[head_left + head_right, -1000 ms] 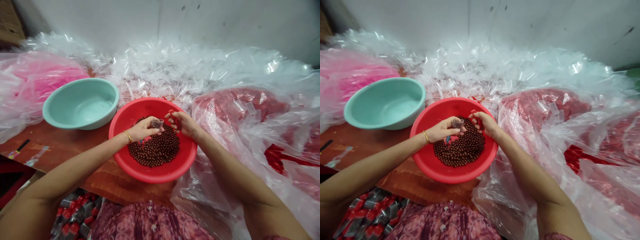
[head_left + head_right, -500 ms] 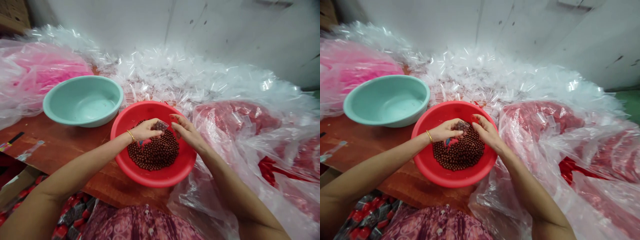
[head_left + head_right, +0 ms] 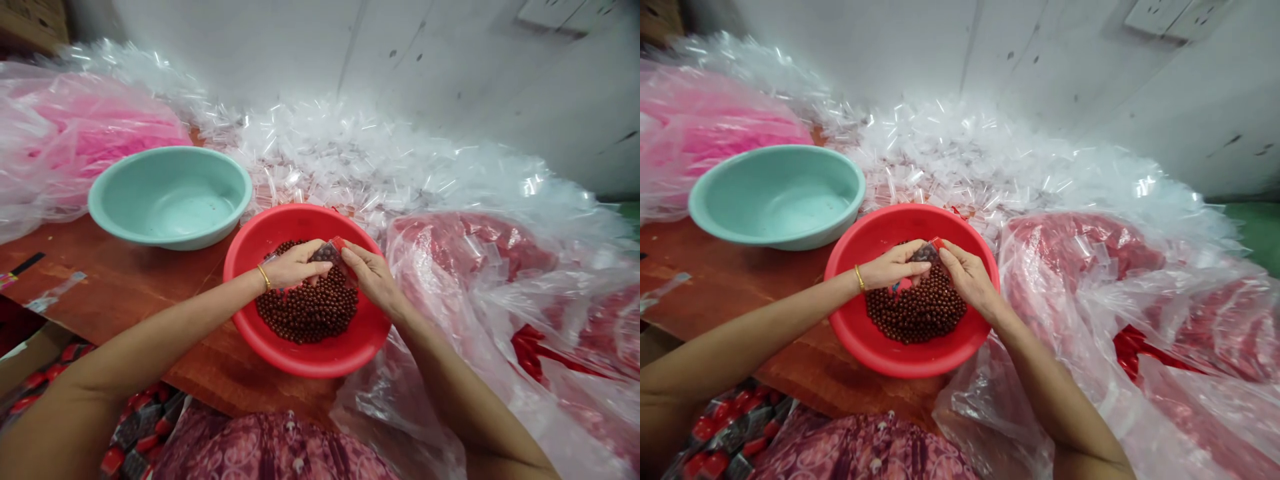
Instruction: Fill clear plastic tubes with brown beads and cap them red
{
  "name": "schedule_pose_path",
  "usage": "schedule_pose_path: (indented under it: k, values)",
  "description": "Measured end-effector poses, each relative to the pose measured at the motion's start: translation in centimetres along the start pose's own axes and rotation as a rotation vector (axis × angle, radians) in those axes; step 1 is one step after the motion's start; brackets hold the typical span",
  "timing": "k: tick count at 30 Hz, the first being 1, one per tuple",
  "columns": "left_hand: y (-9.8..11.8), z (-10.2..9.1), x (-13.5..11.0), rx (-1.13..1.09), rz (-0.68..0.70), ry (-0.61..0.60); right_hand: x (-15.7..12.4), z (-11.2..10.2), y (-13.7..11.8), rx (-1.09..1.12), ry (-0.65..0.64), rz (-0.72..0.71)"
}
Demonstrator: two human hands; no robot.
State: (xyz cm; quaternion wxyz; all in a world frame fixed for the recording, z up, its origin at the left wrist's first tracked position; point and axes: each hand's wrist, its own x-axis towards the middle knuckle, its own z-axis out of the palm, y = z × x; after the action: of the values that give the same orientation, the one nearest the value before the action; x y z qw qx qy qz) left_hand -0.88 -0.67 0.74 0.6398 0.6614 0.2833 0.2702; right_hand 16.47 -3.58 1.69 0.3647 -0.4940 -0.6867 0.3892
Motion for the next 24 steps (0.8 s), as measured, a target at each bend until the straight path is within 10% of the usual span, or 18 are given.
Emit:
schedule_pose_path:
  k: [14,18,24]
  values:
    - [0.7,0.1,-0.5,0.354,0.035,-0.007,-1.2,-1.4,-0.7,-0.821,-0.219,-0.394]
    - [1.0,0.2,-0.4,0.426,-0.038,-0.022,-1.1,-1.6,-0.4,-0.686,-0.241,-0.354]
    - [1.5,1.4,-0.4,0.531,-0.066,-0.026,0.2,0.4,-0.5,-0.003,0.157,0.050]
